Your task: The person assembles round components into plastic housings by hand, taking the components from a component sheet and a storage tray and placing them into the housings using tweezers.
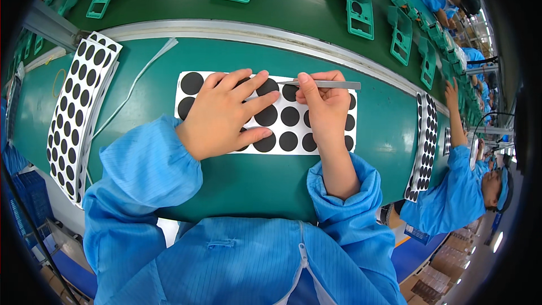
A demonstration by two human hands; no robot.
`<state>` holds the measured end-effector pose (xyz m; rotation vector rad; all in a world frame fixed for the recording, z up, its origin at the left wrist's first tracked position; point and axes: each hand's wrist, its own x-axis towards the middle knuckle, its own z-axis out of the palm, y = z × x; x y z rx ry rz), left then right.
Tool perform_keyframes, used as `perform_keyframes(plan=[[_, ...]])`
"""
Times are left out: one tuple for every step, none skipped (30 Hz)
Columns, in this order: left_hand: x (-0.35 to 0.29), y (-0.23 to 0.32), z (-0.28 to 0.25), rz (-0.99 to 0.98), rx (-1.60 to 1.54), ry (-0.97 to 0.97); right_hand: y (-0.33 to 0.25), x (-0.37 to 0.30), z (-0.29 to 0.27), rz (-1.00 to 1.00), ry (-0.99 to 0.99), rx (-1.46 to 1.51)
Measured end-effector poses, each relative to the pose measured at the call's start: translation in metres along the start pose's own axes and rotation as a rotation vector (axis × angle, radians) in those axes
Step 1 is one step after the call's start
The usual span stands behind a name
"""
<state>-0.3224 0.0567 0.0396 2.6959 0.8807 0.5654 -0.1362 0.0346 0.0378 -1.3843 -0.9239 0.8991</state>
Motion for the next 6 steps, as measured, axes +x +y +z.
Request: perform_keyframes(plan=[[0.0002,-0.0013,-0.0004,0.008,-0.010,-0.013,0.0000,0.0000,-0.0002,0.000,0.000,0.000],[0.0004,-0.0012,-0.0011,0.008,-0.010,-0.013,0.0004,0.0001,-0.0009,-0.013,-0.019,0.006],[0.0007,-0.0013,-0.0022,0.001,-0.005,-0.026,0.0016,0.0003,-0.0012,-0.027,-0.039,0.013],[0.0009,-0.0015,-0.0027,-0.006,0.000,-0.039,0.0031,-0.0002,-0.0013,-0.026,-0.039,0.014],[0.0008,-0.0021,-0.0020,-0.015,-0.002,-0.045,0.0050,-0.0016,-0.0013,-0.096,-0.052,-0.048],[0.0009,-0.0030,-0.0003,-0.023,-0.005,-0.050,0.0070,-0.0033,-0.0014,-0.166,-0.064,-0.110]])
